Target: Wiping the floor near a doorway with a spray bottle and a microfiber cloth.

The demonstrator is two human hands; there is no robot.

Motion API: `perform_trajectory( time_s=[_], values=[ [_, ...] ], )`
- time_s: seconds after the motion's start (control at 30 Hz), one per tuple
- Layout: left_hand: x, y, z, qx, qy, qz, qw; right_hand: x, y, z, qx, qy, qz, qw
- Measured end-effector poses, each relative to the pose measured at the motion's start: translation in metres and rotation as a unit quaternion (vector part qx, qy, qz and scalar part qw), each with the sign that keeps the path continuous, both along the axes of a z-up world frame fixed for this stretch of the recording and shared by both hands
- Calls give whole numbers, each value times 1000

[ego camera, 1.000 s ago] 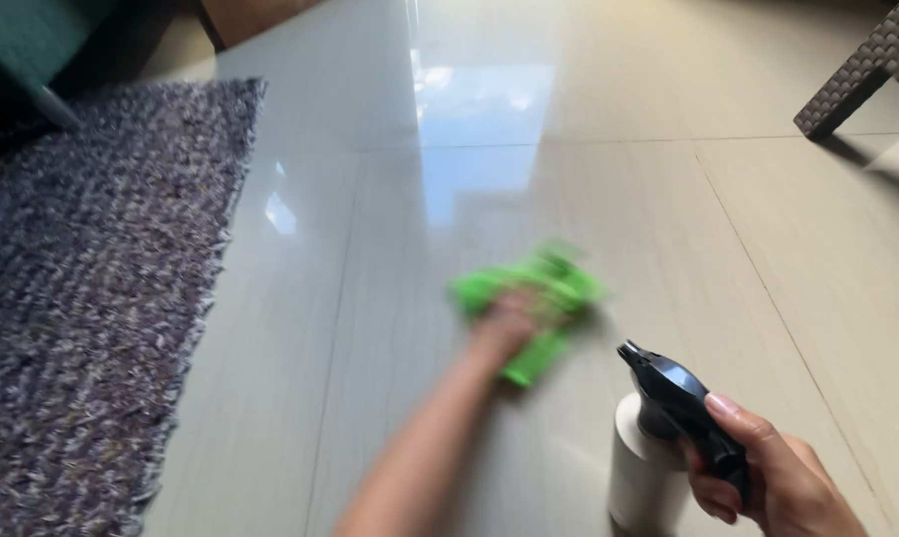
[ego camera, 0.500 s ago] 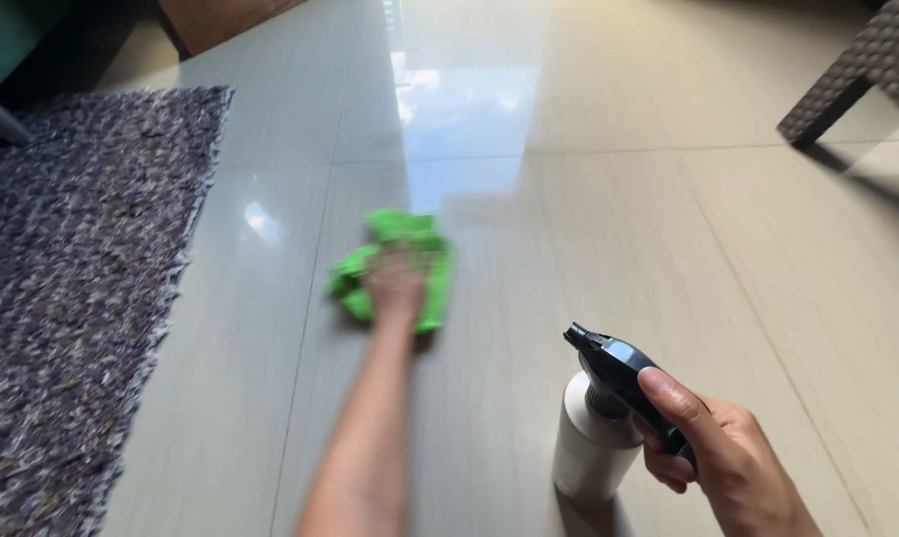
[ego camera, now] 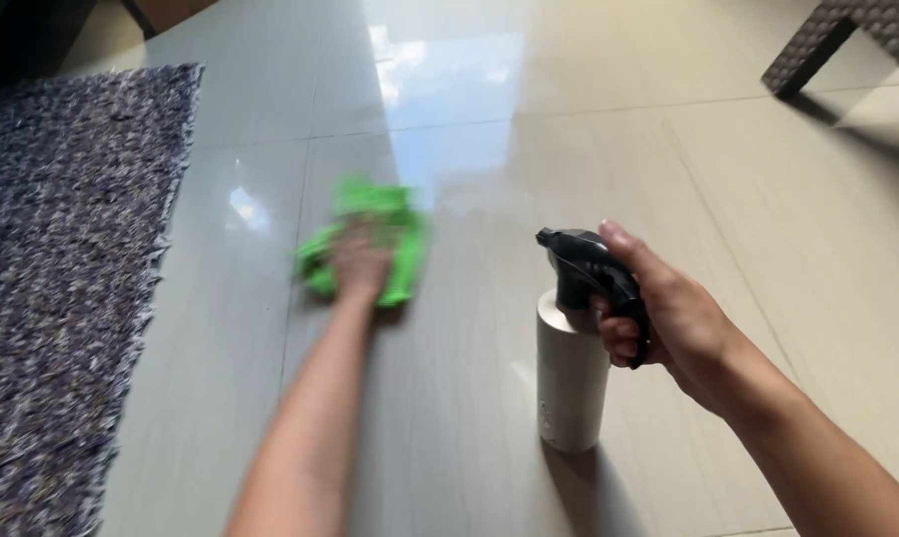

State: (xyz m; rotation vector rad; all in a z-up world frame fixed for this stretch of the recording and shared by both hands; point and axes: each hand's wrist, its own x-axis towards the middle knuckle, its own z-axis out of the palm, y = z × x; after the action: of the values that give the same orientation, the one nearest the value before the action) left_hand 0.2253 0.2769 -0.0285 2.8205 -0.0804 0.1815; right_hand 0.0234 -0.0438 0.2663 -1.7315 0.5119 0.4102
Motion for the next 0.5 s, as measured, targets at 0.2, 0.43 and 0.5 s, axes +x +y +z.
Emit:
perform_trajectory(
  time_s=[0.2, 0.43, 0.5],
  values=[
    [2, 34, 1, 15, 40, 293, 955, 10, -31, 22, 104, 94, -40, 989],
    [-3, -157, -44, 33, -75, -61, 995, 2, -64, 39, -5, -15, -8, 1000],
    [-61, -220, 1, 4, -22, -127, 992, 0, -65, 46, -75, -29, 2, 997]
  ],
)
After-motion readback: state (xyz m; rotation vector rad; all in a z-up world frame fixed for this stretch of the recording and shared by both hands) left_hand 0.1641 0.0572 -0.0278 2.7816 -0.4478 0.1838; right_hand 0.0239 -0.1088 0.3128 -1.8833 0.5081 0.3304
